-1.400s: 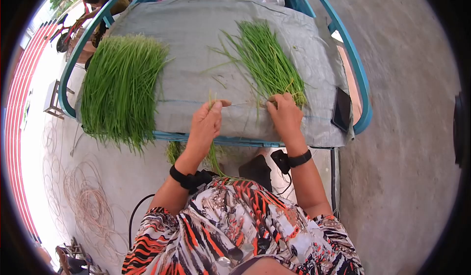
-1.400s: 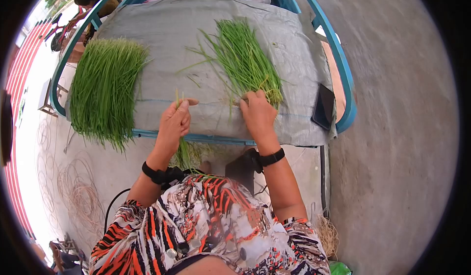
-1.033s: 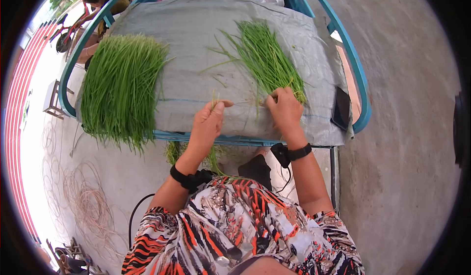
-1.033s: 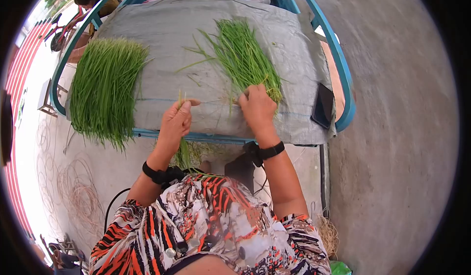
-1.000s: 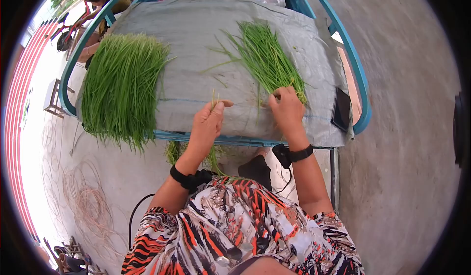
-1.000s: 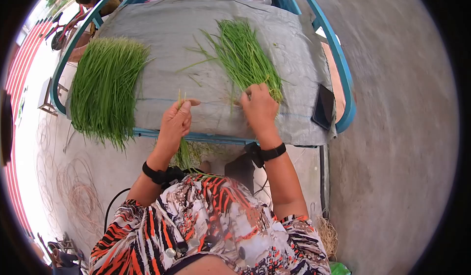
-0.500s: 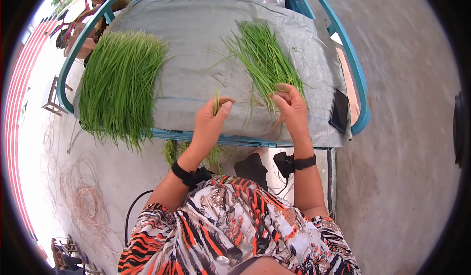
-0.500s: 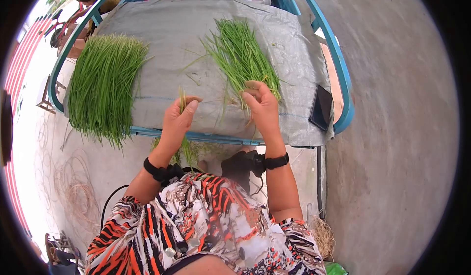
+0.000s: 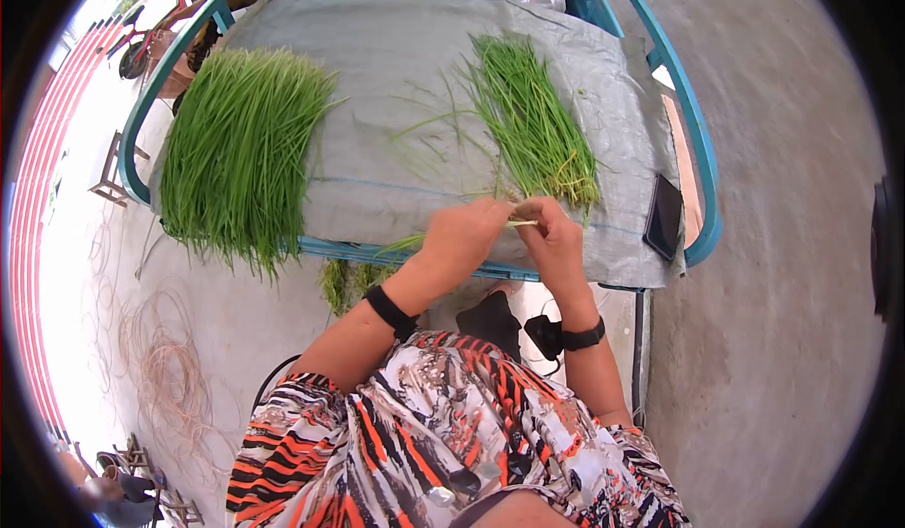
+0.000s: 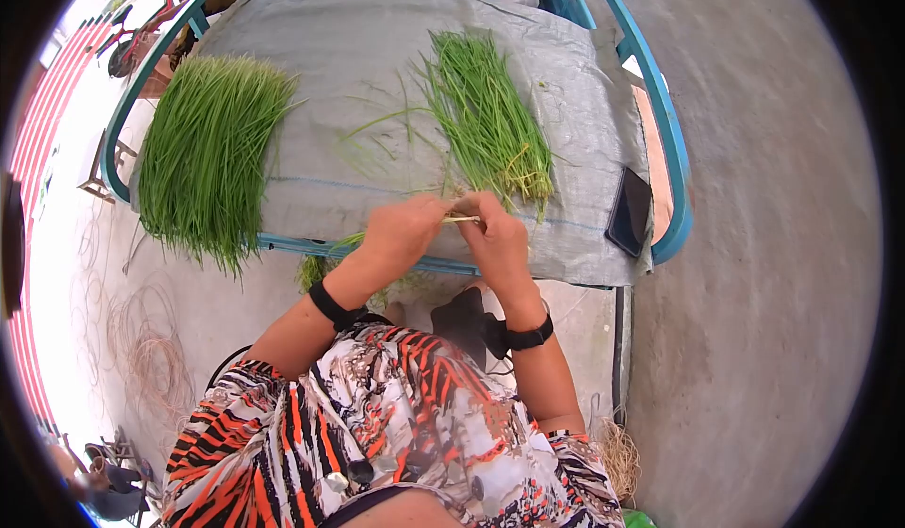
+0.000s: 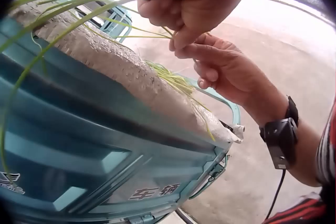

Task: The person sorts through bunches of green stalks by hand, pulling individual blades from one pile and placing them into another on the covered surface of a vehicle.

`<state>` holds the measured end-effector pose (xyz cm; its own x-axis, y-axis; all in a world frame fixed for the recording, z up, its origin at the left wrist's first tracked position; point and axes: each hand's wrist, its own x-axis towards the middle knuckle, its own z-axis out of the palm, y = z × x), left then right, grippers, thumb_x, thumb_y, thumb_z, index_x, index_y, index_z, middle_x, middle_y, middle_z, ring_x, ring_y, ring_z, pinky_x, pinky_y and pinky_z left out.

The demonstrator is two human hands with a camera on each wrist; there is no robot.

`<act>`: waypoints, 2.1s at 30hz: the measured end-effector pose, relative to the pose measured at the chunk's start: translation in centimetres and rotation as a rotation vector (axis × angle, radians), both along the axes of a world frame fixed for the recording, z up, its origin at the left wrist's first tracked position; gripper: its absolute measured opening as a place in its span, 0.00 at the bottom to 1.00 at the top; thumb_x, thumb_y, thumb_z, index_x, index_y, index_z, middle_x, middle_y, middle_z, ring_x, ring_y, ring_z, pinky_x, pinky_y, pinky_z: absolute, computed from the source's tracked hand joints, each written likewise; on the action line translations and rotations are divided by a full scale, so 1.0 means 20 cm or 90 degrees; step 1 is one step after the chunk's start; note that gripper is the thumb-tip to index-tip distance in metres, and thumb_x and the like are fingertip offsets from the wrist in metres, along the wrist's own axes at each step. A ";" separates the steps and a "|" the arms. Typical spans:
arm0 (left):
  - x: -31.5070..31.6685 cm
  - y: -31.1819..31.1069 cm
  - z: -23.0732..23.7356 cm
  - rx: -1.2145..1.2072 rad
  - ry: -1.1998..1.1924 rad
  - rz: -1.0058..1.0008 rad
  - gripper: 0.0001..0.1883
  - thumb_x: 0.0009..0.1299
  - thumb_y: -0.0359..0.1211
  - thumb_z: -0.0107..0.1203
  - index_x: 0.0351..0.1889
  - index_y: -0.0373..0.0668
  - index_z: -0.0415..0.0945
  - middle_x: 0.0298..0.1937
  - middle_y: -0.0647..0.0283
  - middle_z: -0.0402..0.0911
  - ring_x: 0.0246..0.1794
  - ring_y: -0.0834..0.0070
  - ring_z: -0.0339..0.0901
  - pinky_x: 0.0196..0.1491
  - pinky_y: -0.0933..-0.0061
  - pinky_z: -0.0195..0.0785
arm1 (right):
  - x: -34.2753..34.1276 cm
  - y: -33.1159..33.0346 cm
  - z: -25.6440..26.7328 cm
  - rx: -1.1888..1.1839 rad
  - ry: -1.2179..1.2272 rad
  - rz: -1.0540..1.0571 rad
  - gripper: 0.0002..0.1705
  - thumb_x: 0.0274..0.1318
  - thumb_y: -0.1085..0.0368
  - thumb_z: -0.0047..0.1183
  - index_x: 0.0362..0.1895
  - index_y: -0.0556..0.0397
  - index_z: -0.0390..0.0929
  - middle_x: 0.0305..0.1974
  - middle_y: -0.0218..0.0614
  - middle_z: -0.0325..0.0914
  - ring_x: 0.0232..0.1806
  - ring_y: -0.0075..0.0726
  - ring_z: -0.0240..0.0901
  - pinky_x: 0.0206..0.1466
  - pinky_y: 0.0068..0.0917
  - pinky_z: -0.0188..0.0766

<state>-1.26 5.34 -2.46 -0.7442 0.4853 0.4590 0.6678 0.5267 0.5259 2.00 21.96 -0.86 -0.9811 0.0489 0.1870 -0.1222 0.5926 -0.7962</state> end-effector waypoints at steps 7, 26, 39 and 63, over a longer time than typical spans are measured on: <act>-0.01 -0.07 0.02 -0.090 -0.022 -0.062 0.08 0.63 0.27 0.50 0.41 0.44 0.72 0.31 0.59 0.73 0.32 0.56 0.75 0.30 0.59 0.67 | 0.05 0.08 0.01 0.121 0.010 0.023 0.10 0.49 0.69 0.58 0.39 0.48 0.77 0.29 0.38 0.80 0.27 0.39 0.78 0.30 0.30 0.71; 0.11 -0.11 0.18 0.157 0.003 -0.012 0.13 0.60 0.25 0.57 0.43 0.45 0.72 0.39 0.59 0.76 0.33 0.63 0.78 0.32 0.69 0.71 | 0.01 -0.19 0.05 -0.319 -0.038 0.269 0.21 0.61 0.70 0.48 0.59 0.56 0.67 0.50 0.36 0.74 0.54 0.29 0.69 0.55 0.26 0.67; 0.00 -0.34 0.35 0.832 -0.356 0.114 0.09 0.78 0.39 0.41 0.40 0.44 0.66 0.27 0.70 0.69 0.18 0.89 0.57 0.17 0.87 0.47 | 0.08 -0.22 0.05 -0.268 -0.156 0.236 0.12 0.67 0.61 0.44 0.40 0.56 0.74 0.24 0.26 0.69 0.25 0.18 0.65 0.29 0.20 0.65; -0.25 -0.56 0.06 1.036 -0.329 0.214 0.08 0.77 0.35 0.40 0.39 0.41 0.64 0.28 0.67 0.70 0.19 0.85 0.57 0.17 0.84 0.50 | 0.30 0.16 -0.27 -0.464 -0.173 -0.170 0.21 0.68 0.50 0.42 0.28 0.52 0.72 0.14 0.25 0.64 0.14 0.19 0.60 0.20 0.18 0.61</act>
<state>-6.20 -5.92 -1.35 -0.9222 -0.3864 -0.0181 0.2558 -0.6443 0.7208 8.05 25.24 -6.35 -0.9257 0.3046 -0.2241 0.2019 -0.1031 -0.9740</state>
